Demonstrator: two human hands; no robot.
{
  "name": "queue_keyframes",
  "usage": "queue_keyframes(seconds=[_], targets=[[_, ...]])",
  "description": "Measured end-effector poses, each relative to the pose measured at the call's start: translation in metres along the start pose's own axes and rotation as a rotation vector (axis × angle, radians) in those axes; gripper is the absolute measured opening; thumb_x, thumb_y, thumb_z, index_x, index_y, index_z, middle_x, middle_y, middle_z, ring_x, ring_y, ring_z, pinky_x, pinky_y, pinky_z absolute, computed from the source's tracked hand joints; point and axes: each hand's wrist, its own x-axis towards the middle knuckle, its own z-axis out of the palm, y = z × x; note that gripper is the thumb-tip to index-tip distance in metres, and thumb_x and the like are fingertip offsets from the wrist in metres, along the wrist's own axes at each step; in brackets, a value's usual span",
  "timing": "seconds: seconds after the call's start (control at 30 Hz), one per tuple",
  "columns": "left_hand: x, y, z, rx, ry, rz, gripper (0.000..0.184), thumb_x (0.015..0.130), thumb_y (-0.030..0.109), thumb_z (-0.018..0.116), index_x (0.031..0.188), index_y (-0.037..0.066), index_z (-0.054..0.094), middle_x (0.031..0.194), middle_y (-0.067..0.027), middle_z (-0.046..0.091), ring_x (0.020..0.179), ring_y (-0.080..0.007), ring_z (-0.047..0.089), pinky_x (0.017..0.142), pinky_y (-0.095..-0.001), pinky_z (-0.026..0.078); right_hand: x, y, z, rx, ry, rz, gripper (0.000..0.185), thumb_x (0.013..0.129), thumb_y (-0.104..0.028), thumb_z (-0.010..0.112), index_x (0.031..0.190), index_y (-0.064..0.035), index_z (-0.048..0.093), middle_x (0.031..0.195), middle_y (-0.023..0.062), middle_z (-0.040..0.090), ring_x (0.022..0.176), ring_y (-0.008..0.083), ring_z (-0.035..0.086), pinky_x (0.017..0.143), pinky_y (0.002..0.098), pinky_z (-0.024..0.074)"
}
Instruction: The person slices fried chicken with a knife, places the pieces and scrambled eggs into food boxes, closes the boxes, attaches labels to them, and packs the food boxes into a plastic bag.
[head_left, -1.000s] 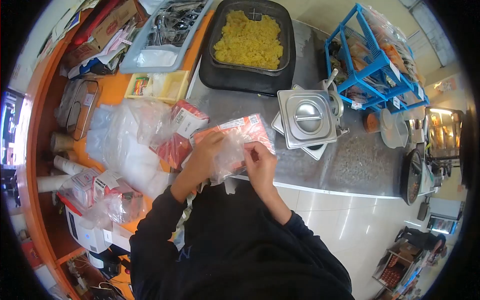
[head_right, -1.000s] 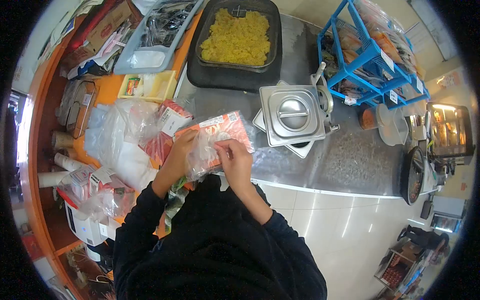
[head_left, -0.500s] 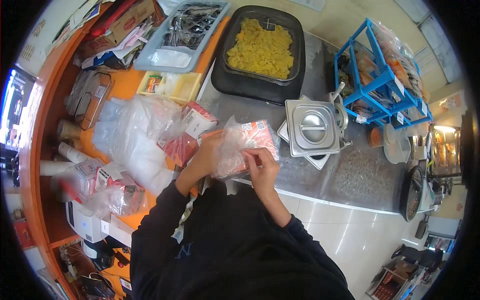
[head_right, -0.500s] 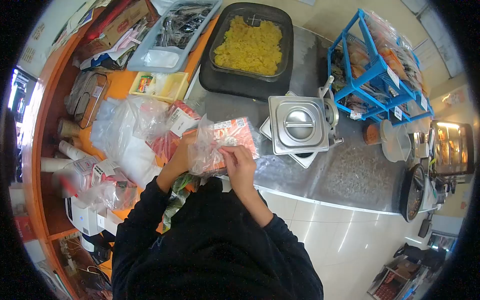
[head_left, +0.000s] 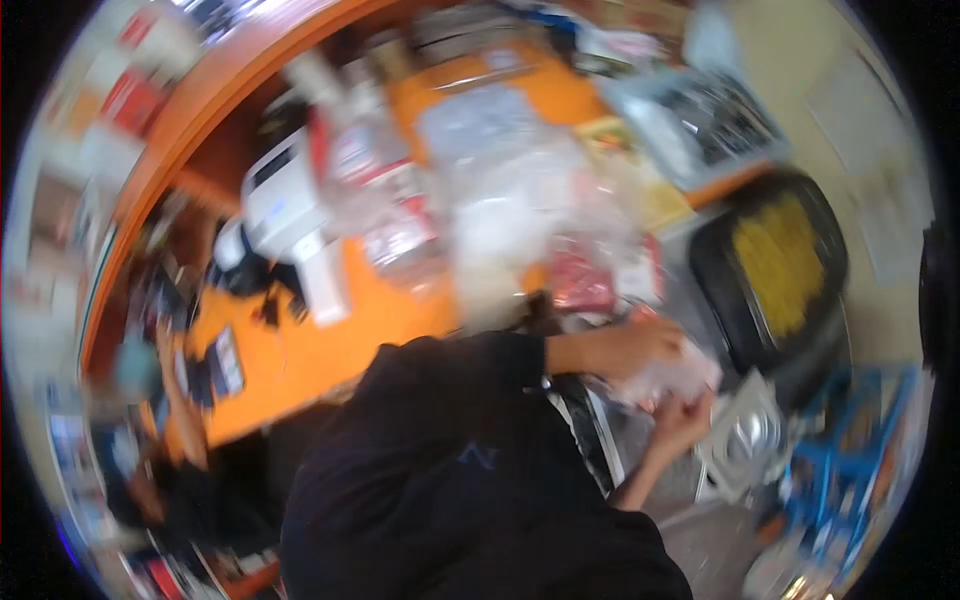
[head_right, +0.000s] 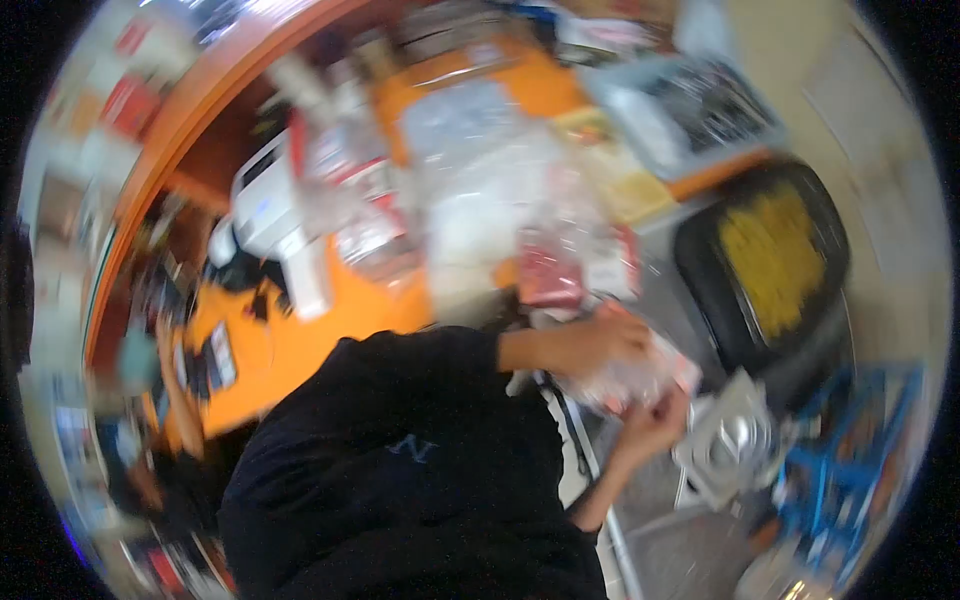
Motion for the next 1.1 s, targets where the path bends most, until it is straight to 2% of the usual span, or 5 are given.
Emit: queue_keyframes(seconds=[0.13,0.4,0.5,0.6,1.1], targets=[[-0.016,0.023,-0.011,0.357,-0.083,-0.153,0.053,0.065,0.034,0.068,0.105,0.002,0.057,0.111,-0.0117,0.049,0.115,-0.0311,0.039,0.094,-0.0489,0.031,0.020,0.005,-0.006,-0.011,0.186,0.029,0.014,0.089,-0.010,0.054,0.097,0.0010,0.057,0.083,0.0065,0.056,0.069,0.0135,0.051,0.059,0.0255,0.0410],[-0.287,0.100,-0.148,0.899,1.507,-0.933,0.062,0.073,0.016,0.072,0.123,-0.002,0.039,0.112,-0.0150,0.046,0.108,-0.0262,0.044,0.097,-0.0360,0.033,-0.017,-0.134,-0.003,0.272,0.401,-0.212,0.016,0.092,-0.013,0.052,0.096,0.0019,0.053,0.079,0.0072,0.053,0.070,0.0164,0.049,0.065,0.0278,0.0418],[-0.460,0.061,-0.201,0.132,1.849,-1.324,0.063,0.077,0.014,0.072,0.125,-0.004,0.037,0.121,-0.0172,0.047,0.111,-0.0226,0.048,0.090,-0.0299,0.041,-0.089,-0.199,0.076,0.609,0.059,-0.618,0.015,0.079,-0.012,0.064,0.084,0.0003,0.059,0.066,0.0087,0.053,0.059,0.0205,0.049,0.053,0.0296,0.0387],[-0.453,0.080,-0.241,-0.484,1.603,-1.015,0.036,0.085,0.004,0.060,0.117,-0.002,0.047,0.112,-0.0144,0.060,0.096,-0.0193,0.062,0.076,-0.0286,0.052,-0.163,-0.289,0.171,0.493,-0.705,-0.737,0.022,0.064,0.000,0.074,0.084,-0.0047,0.067,0.078,0.0073,0.064,0.072,0.0223,0.060,0.065,0.0300,0.0470],[-0.486,0.097,-0.224,-0.367,1.325,-0.767,0.018,0.084,-0.003,0.058,0.103,-0.002,0.058,0.097,-0.0073,0.064,0.089,-0.0109,0.060,0.081,-0.0224,0.049,-0.257,-0.321,0.359,0.297,-1.004,-1.238,0.028,0.070,-0.010,0.063,0.098,-0.0098,0.065,0.090,0.0068,0.058,0.084,0.0238,0.056,0.077,0.0328,0.0474]])
